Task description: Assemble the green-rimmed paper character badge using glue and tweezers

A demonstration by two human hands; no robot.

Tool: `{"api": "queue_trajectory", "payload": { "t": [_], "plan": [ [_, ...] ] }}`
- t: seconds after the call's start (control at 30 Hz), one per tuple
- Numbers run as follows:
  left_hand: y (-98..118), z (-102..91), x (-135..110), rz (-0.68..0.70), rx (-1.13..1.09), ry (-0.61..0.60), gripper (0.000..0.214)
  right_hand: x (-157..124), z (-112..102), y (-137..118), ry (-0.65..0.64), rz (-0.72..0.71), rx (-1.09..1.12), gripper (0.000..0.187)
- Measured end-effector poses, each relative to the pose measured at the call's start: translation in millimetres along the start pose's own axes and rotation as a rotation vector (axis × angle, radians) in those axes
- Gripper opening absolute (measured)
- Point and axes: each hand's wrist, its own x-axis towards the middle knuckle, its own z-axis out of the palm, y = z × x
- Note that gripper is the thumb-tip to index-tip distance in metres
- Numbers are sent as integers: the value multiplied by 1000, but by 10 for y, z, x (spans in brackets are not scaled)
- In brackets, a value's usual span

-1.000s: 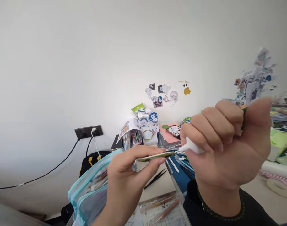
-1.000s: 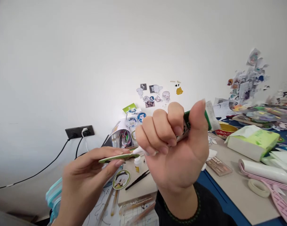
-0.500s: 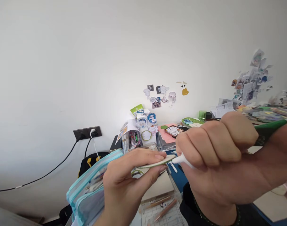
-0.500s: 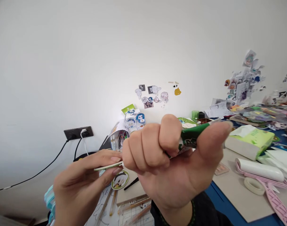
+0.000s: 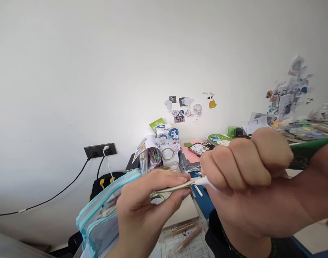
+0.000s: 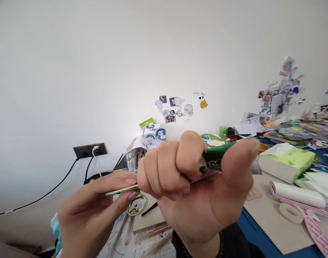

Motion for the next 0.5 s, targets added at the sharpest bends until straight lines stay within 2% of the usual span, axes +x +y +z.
{"api": "queue_trajectory", "payload": {
  "t": [0.13, 0.3, 0.43, 0.5],
  "plan": [
    [-6, 6, -16, 85, 33, 1, 32, -33, -28, 16, 28, 20, 43, 65],
    [1, 2, -10, 146, 63, 17, 31, -83, -46, 26, -24, -32, 75, 58],
    [38, 25, 5, 147, 66, 44, 28, -115, -72, -6, -88, 56, 106, 55],
    [49, 52, 8, 115, 47, 60, 27, -148, -107, -20, -107, 49, 141, 54]
  ]
}}
